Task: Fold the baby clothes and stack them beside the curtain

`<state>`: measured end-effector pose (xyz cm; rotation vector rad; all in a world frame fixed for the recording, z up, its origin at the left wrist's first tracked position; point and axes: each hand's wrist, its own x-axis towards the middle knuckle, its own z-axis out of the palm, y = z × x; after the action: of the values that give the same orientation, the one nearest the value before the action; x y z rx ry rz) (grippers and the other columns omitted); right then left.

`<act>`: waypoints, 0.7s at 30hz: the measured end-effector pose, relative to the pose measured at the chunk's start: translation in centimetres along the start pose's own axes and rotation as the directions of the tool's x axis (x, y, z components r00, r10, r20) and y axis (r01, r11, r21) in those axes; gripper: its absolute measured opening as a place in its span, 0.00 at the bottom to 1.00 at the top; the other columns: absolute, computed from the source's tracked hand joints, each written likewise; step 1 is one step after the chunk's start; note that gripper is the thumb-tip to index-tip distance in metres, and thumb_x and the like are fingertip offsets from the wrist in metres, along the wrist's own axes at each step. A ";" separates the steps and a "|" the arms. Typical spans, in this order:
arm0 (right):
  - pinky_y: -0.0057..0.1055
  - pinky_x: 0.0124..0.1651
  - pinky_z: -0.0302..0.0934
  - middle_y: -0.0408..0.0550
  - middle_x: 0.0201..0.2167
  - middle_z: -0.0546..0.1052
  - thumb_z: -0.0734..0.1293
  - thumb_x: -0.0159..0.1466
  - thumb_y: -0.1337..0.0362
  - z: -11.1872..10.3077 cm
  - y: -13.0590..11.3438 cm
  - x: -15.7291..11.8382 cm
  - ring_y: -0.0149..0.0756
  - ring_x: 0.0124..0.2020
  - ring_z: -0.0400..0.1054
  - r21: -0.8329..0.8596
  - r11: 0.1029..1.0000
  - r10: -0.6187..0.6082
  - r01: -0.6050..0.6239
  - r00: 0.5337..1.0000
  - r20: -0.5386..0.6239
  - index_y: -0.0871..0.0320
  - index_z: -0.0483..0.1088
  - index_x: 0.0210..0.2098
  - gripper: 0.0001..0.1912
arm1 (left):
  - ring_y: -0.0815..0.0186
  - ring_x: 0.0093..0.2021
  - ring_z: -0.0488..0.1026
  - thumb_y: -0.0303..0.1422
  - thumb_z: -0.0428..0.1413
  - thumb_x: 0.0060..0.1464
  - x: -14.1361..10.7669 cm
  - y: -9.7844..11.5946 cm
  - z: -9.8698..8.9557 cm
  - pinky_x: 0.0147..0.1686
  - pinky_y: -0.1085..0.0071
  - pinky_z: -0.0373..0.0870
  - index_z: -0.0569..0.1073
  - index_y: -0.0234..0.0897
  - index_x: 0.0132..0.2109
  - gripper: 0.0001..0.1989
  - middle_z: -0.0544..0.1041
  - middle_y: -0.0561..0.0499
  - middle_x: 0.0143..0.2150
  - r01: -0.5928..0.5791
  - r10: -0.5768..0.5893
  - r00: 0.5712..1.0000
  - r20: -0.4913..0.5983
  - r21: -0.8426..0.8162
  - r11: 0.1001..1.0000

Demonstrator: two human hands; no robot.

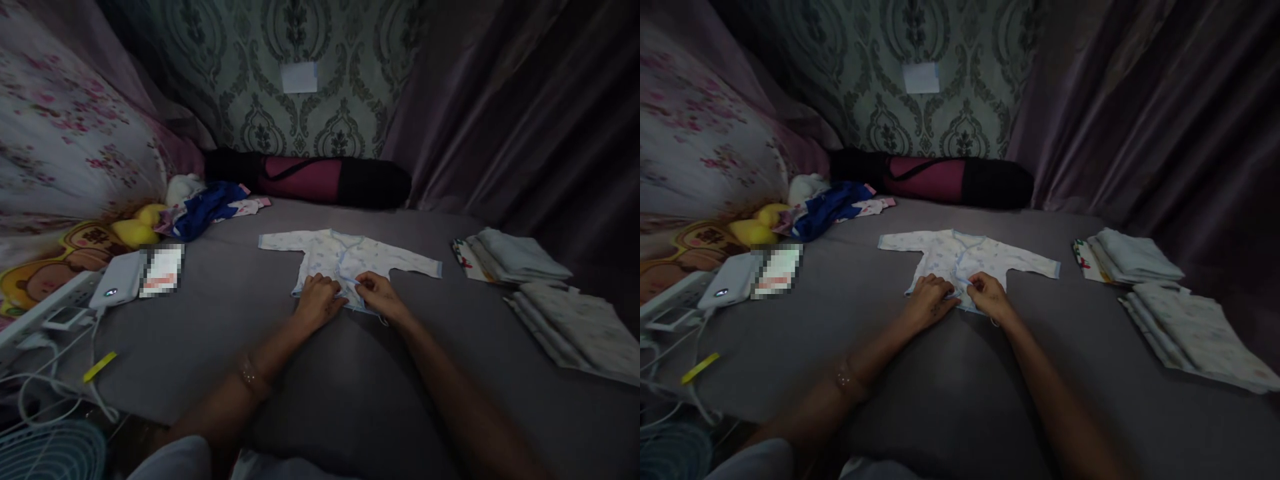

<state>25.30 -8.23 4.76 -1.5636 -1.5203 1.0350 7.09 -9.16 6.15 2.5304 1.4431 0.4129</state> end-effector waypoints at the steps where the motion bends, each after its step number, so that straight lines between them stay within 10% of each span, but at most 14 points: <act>1: 0.23 0.22 0.56 0.37 0.19 0.69 0.62 0.52 0.63 -0.1 0.1 0.0 0.27 0.18 0.60 0.019 1.000 0.001 -0.001 1.000 0.009 0.58 0.70 0.33 0.10 | 0.55 0.47 0.68 0.41 0.54 0.58 0.1 0.2 0.2 0.47 0.61 0.59 0.75 0.38 0.43 0.13 0.76 0.44 0.42 0.016 -0.016 1.000 0.007 0.001 1.000; 21: 0.25 0.27 0.61 0.43 0.25 0.75 0.61 0.53 0.63 -0.4 -0.9 0.5 0.32 0.26 0.68 -0.070 0.986 -0.150 0.151 0.988 0.021 0.58 0.76 0.38 0.17 | 0.60 0.44 0.68 0.29 0.45 0.62 0.8 1.9 1.4 0.47 0.64 0.64 0.74 0.36 0.42 0.13 0.74 0.45 0.41 -0.008 0.008 1.000 -0.017 -0.038 0.999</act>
<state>25.26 -7.63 5.75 -1.4657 -1.6749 0.9182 9.45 -9.46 5.57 2.5095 1.4179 0.4604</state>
